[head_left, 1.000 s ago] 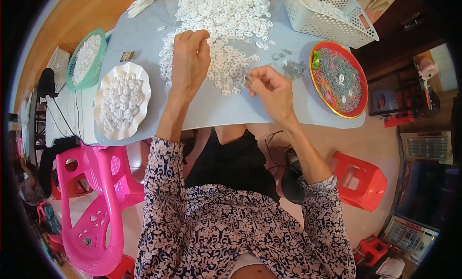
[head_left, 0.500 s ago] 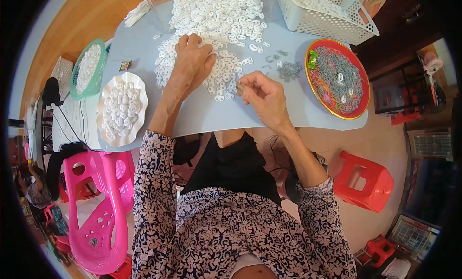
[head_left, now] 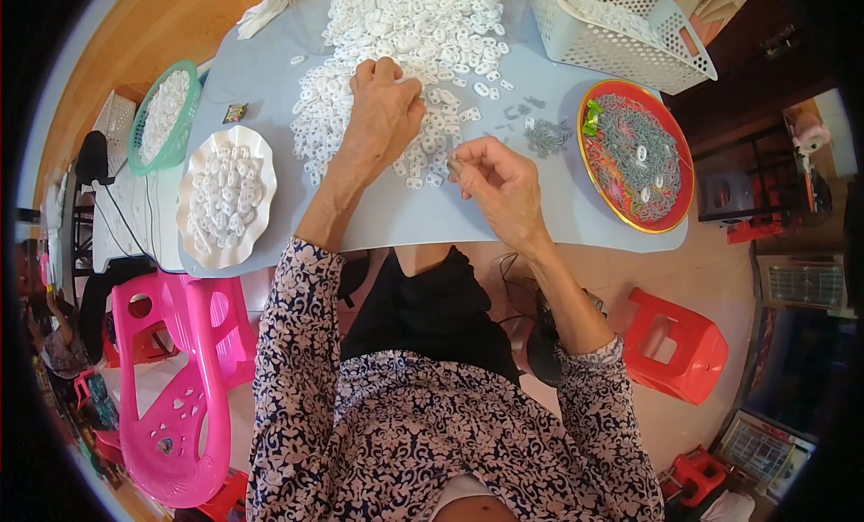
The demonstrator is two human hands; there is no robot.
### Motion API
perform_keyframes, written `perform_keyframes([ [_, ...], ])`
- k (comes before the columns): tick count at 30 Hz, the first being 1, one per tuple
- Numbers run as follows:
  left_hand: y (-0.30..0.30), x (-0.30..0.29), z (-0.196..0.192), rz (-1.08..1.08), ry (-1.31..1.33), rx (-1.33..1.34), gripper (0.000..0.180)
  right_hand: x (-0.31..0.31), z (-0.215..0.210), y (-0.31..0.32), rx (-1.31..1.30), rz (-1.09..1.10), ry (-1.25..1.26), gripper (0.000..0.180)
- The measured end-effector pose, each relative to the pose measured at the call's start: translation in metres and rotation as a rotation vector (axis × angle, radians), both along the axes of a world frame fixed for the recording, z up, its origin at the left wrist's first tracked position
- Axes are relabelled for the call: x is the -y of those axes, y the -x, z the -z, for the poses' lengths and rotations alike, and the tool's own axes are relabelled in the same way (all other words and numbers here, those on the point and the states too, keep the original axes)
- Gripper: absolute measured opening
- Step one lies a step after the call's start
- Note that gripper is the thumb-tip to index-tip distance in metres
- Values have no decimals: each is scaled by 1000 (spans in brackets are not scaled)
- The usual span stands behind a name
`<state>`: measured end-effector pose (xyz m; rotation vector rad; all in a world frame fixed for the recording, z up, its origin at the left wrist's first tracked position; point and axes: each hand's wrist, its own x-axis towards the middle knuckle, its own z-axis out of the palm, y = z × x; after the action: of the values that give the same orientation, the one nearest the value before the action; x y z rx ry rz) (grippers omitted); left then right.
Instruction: Inserting small metallic pins into white circular plastic components at a table.
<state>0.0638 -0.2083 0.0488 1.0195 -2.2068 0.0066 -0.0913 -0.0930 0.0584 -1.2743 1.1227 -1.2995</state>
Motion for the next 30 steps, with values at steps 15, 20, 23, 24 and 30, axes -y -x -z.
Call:
perform_keyframes([
  [15,9,-13,-8,325,-987,-920,16,44,9,12,158,162,24,16],
  [20,10,-13,-6,378,-933,-984,16,46,10,7,165,159,93,11],
  [23,11,-15,-6,406,-917,-935,14,46,8,7,184,161,133,9],
  [24,12,-16,-7,407,-919,-935,14,46,6,6,204,178,146,9],
  [30,21,-25,-9,270,-728,-793,15,45,7,9,237,176,149,9],
])
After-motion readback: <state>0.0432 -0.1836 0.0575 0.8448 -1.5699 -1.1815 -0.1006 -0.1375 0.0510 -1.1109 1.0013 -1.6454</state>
